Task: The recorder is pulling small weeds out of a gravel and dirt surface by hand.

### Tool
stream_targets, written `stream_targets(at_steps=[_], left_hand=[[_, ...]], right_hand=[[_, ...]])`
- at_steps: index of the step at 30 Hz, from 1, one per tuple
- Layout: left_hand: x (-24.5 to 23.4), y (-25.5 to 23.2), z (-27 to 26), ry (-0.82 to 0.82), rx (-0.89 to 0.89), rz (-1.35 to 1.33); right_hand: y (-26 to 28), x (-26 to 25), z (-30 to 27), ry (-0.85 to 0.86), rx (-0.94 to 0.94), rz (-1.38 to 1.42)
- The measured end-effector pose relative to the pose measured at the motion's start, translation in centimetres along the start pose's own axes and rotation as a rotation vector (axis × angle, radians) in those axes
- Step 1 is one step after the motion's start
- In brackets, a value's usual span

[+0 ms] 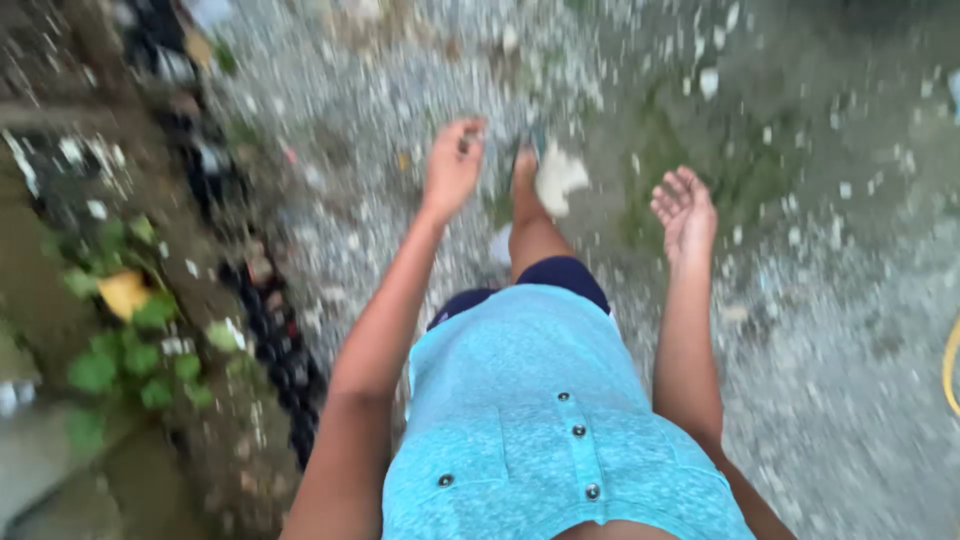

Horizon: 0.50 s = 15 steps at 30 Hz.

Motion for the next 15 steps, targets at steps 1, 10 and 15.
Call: stream_targets(at_steps=[1,10,15], left_hand=[[1.8,1.4,2.9,-0.007,0.027,-0.005],[13.4,-5.0,26.3,0.185,0.03,0.057],[19.6,-5.2,37.9,0.278,0.091,0.015]], right_hand=[[-0.2,2.1,3.1,0.011,-0.018,0.019],[9.6,20.4,18.9,-0.017,-0.065,-0.063],[14.7,26.3,25.0,-0.073,-0.086,-0.098]])
Point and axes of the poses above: each hand's wrist, its own z-axis towards the middle knuckle, its own x-axis out of the palm, y = z × x, the point moved 1 cm from there along z, towards the middle knuckle, and after that the axes turned 15 degrees about -y, right-handed, at the moved point
